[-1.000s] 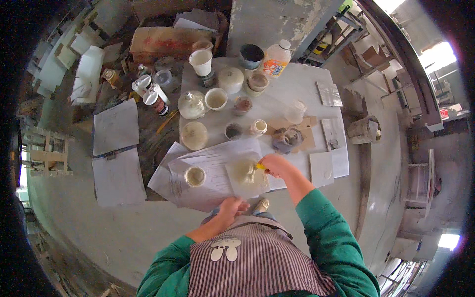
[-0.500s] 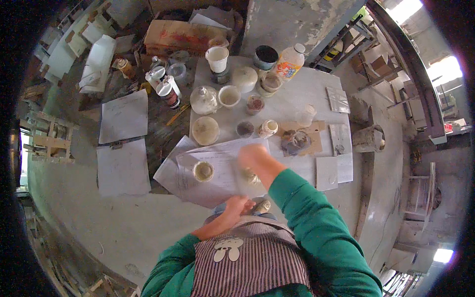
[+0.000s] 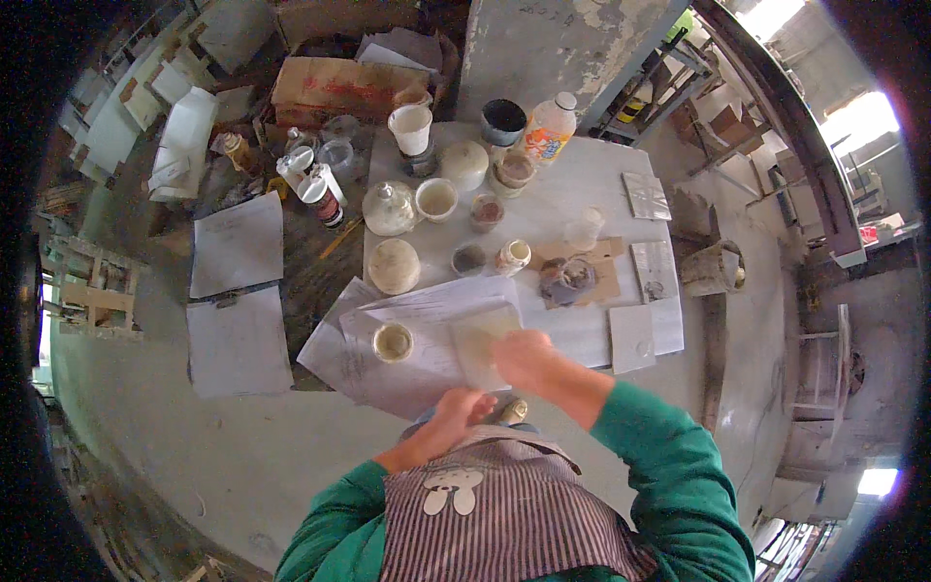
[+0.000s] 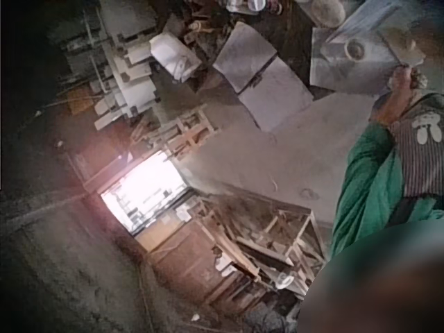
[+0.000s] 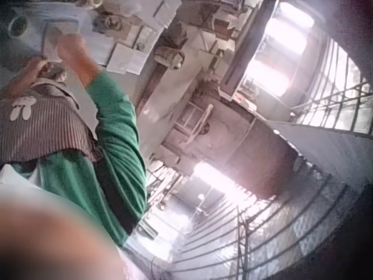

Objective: The person mixes a yellow viscous substance on a white tile using a yellow spatula, then walks to a table and adds liquid from a small cup to the mixture, continuing to stir. The person handles the tile and spatula throughout.

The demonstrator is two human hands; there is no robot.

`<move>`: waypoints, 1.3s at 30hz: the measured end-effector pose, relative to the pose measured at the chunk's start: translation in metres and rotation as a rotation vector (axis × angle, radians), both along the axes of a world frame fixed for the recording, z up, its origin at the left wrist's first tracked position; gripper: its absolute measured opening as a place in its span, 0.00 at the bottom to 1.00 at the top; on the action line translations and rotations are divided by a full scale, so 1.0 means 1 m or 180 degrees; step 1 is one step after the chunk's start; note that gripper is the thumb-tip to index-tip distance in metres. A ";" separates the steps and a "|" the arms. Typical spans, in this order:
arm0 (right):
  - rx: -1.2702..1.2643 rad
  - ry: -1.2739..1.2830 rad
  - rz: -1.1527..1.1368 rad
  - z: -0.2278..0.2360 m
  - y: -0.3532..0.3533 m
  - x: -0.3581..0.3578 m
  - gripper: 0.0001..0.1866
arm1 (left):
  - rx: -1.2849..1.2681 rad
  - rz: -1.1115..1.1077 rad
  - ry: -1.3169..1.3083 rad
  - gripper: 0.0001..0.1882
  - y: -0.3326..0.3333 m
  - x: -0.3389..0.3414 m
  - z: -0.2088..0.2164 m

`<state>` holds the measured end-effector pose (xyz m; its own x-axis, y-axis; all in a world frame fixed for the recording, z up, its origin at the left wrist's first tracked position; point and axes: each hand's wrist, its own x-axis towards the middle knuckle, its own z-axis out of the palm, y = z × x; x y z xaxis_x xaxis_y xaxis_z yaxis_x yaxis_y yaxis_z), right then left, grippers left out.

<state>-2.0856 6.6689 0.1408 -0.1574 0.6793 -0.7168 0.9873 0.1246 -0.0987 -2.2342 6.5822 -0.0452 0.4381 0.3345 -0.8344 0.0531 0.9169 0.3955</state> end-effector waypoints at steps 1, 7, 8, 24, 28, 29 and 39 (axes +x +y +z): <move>0.0125 -0.0054 -0.0024 -0.001 -0.005 0.009 0.15 | 0.0042 0.0070 -0.0079 0.15 -0.002 -0.002 0.001; 0.0764 0.0470 -0.1655 -0.035 -0.067 0.002 0.13 | 0.0216 0.0115 -0.0254 0.14 -0.004 -0.001 0.002; 0.0827 0.0490 -0.1479 -0.038 -0.069 0.004 0.13 | 0.0283 0.0109 -0.0197 0.14 -0.003 -0.001 0.002; 0.1424 0.0717 -0.2053 -0.030 -0.047 0.018 0.14 | 0.0039 0.0168 -0.0164 0.16 -0.001 0.000 0.012; 0.0550 0.0677 -0.1483 -0.031 -0.047 0.015 0.14 | 0.0092 0.0149 0.0135 0.15 -0.002 0.003 0.011; 0.0530 0.0698 -0.1642 -0.031 -0.046 0.013 0.14 | 0.0110 0.0037 0.0182 0.15 -0.003 0.004 0.011; 0.0856 0.0586 -0.1632 -0.034 -0.044 0.014 0.13 | 0.0511 -0.0101 -0.0091 0.17 -0.001 -0.006 0.019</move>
<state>-2.0717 6.6253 0.1068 0.1327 0.8549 -0.5015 0.8977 -0.3182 -0.3047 -2.2400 6.5807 -0.0260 0.4732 0.4481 -0.7585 0.0677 0.8399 0.5384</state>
